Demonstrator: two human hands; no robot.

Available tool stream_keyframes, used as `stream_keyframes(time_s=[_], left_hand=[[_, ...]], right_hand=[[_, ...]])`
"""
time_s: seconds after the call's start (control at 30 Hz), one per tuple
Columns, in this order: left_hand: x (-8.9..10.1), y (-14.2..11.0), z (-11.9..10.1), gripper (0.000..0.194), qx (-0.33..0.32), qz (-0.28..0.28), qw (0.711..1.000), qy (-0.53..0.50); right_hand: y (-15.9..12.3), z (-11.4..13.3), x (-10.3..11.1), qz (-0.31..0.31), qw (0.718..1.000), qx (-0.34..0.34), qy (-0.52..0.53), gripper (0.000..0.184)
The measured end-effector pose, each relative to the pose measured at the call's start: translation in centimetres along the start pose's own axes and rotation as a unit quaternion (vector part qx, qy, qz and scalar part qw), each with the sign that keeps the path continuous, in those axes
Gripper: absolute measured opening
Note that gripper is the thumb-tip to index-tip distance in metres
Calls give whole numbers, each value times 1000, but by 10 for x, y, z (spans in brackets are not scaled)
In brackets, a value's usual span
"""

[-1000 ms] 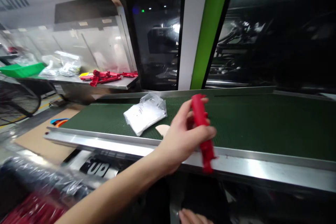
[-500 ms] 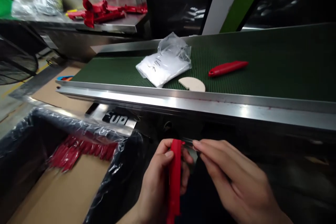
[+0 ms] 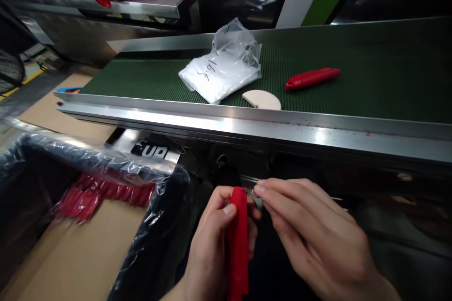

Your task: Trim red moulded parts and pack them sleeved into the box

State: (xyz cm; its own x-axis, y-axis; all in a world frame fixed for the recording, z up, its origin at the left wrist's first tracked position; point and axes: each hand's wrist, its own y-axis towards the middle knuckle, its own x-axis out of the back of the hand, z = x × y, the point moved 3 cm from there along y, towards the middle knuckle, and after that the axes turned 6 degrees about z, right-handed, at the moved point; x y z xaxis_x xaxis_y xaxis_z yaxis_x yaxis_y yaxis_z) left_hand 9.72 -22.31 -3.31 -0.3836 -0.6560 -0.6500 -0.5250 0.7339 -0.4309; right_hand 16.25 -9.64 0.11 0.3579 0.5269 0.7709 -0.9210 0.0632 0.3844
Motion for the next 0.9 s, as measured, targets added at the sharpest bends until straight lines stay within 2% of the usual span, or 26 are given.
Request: stream_keyframes(time_s=[0.57,0.9], left_hand=[[4,1,1,22,9,18,1000,-16],[4,6,-12,17,4,22,999,-25]], right_hand=[[-3,4,1,5,999,32,-17,36],[-8,17,0,36,997,59,-22,32]])
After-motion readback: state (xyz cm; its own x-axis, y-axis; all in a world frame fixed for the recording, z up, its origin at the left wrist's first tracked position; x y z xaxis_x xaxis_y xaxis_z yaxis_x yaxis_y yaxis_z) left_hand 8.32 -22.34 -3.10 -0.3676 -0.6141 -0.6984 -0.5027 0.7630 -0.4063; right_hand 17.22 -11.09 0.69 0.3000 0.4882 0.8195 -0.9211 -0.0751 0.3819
